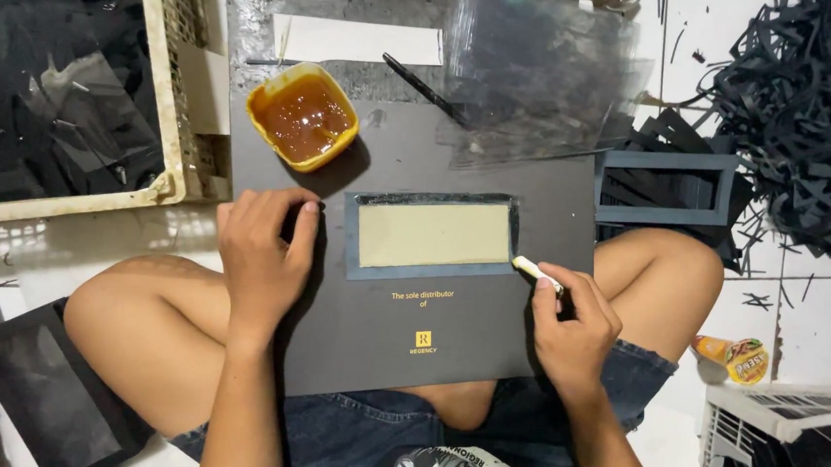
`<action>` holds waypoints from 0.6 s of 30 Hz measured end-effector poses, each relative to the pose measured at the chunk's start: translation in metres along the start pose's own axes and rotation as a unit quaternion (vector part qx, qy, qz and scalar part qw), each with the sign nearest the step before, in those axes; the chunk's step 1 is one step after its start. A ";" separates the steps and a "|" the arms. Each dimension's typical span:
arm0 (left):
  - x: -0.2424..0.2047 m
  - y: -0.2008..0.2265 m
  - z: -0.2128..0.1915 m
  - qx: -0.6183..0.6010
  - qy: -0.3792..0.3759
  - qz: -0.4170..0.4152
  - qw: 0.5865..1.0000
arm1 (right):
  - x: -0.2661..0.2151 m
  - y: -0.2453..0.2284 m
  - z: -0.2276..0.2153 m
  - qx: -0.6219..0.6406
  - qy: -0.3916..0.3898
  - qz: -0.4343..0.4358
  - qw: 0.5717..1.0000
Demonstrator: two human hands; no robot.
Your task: The person sits on the floor assembling a rectangular frame component. They peel a dark strip from the frame, position a beige mesh pad inside it, apply glue with a stick around the frame edges, press the mesh down with both hands, and set the finished frame aside.
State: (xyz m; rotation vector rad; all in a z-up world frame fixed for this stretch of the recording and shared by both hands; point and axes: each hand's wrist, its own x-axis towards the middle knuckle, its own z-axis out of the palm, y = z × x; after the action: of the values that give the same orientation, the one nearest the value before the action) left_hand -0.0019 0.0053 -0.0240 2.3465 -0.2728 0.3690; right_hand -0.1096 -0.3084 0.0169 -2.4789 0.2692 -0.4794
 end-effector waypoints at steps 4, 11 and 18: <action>-0.001 0.000 0.000 -0.004 -0.002 0.000 1.000 | -0.009 -0.005 0.005 -0.025 0.031 -0.023 0.999; 0.005 0.015 -0.010 -0.020 -0.004 -0.016 1.000 | -0.016 -0.034 -0.008 -0.051 0.072 -0.023 0.996; 0.008 0.023 -0.014 -0.024 -0.011 -0.021 0.999 | -0.043 -0.022 -0.047 0.017 0.109 0.128 0.986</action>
State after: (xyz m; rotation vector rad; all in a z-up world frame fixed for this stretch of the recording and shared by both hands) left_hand -0.0036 -0.0019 0.0026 2.3066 -0.2400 0.3139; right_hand -0.1657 -0.3017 0.0535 -2.3153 0.6516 -0.6380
